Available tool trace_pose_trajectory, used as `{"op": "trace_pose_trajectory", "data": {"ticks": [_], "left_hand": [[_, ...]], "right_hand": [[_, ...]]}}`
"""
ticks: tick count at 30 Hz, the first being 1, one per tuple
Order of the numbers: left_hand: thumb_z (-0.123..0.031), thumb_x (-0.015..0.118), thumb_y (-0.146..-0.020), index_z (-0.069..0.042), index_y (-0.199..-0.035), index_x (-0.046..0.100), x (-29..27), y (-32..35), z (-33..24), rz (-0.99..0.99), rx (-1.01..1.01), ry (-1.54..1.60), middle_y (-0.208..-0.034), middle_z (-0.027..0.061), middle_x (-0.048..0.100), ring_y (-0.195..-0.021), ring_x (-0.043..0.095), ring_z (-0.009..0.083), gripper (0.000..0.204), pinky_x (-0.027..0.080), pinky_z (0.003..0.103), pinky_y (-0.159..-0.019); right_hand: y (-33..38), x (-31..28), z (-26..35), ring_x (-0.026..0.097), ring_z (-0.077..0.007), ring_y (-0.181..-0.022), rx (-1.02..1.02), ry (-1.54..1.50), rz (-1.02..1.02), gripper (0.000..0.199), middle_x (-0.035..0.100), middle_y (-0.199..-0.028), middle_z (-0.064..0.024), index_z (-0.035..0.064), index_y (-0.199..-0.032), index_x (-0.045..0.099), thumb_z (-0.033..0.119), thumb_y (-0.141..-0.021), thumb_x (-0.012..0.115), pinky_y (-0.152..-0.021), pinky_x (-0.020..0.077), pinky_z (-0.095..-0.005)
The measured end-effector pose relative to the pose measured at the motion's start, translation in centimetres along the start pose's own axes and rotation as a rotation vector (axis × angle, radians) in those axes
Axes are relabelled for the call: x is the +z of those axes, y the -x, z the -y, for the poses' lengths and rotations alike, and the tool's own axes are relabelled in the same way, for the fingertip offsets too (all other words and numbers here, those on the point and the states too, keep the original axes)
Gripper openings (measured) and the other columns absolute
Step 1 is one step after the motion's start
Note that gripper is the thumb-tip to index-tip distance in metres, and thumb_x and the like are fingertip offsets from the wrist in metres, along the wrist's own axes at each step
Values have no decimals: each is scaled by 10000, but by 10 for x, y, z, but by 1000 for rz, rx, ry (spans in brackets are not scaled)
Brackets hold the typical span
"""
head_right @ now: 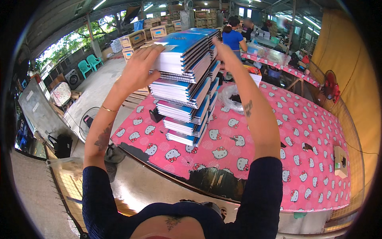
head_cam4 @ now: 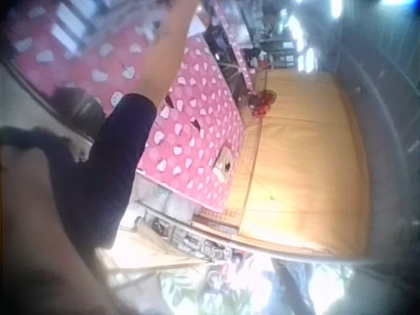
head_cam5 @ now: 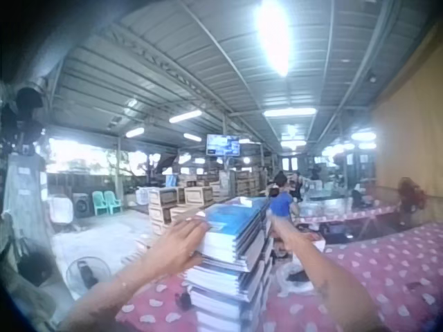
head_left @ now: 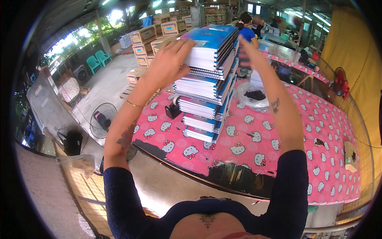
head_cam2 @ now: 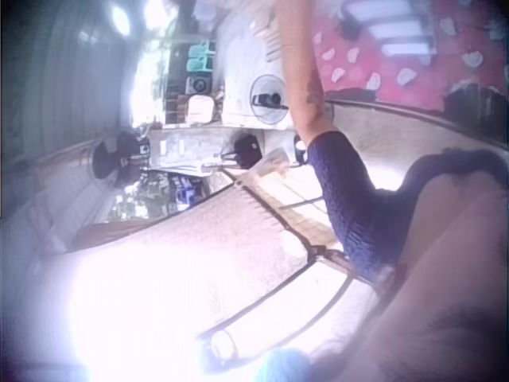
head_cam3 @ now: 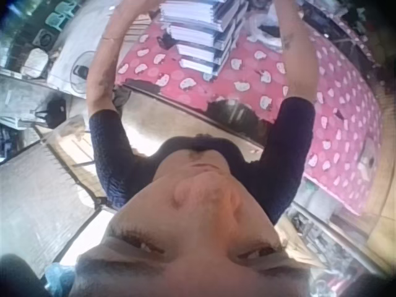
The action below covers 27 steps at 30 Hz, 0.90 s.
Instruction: The person sorts through notebooks arranged on a table, gathering them into small piles and then stacking the piles onto a larger column of notebooks.
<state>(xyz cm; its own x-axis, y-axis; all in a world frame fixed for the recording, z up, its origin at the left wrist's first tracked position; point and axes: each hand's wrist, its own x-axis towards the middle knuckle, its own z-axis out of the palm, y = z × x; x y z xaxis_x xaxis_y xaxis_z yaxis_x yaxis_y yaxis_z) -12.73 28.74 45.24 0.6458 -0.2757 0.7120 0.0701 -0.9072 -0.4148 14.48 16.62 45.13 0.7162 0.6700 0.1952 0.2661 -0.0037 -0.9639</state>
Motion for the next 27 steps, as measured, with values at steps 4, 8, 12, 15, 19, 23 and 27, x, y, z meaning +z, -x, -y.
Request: {"op": "trace_pose_trajectory", "data": {"ticks": [4,8,12,15,19,23,27], "left_hand": [[-105,641,-656,-31,-1235,483,6,-10,4,-25,-31,23,-1198,174,570,-1115,543,370,605,424,464,-956],[-96,636,-659,-38,-1241,477,10,-7,5,-61,-9,11,-1194,169,563,-1123,533,363,606,410,475,-969],[-86,634,-657,-48,-1272,453,14,-3,4,-43,-48,23,-1287,162,500,-1202,475,348,642,349,495,-1031],[-83,643,-652,-61,-1346,400,16,-3,-2,-76,-74,3,-1364,160,443,-1269,422,340,736,278,525,-1089],[-90,664,-646,-86,-1456,278,16,3,-8,-68,-124,-20,-1430,168,382,-1353,339,336,897,190,571,-1126],[-120,688,-657,-88,-1491,210,14,7,-18,-90,-183,-64,-1471,171,331,-1406,256,347,961,163,574,-1131],[-156,707,-727,-37,-1465,247,10,26,-39,-209,-299,-104,-1468,185,328,-1385,275,381,878,218,518,-1123]], "right_hand": [[-6,6,-47,536,-258,-1008,164,-253,136,599,478,-1124,-146,76,-1244,476,511,-858,623,-883,503,-432],[-22,6,-64,536,-252,-999,205,-477,217,499,479,-1110,-126,129,-1209,493,395,-840,696,-899,496,-449],[-17,6,-69,538,-250,-974,173,-532,235,470,492,-1073,-114,123,-1183,501,385,-843,693,-902,490,-438],[-15,5,-70,541,-255,-991,173,-503,199,501,494,-1087,-113,117,-1206,499,423,-849,672,-886,484,-439],[0,4,-70,546,-249,-988,184,-455,164,559,499,-1121,-106,114,-1266,486,489,-871,614,-874,472,-430],[14,-3,-92,554,-238,-1001,125,-367,116,580,503,-1178,-99,117,-1311,474,511,-895,568,-849,465,-408],[51,-21,-127,545,-209,-1009,52,-384,145,544,523,-1183,-70,117,-1303,494,497,-917,543,-847,446,-389]]}}
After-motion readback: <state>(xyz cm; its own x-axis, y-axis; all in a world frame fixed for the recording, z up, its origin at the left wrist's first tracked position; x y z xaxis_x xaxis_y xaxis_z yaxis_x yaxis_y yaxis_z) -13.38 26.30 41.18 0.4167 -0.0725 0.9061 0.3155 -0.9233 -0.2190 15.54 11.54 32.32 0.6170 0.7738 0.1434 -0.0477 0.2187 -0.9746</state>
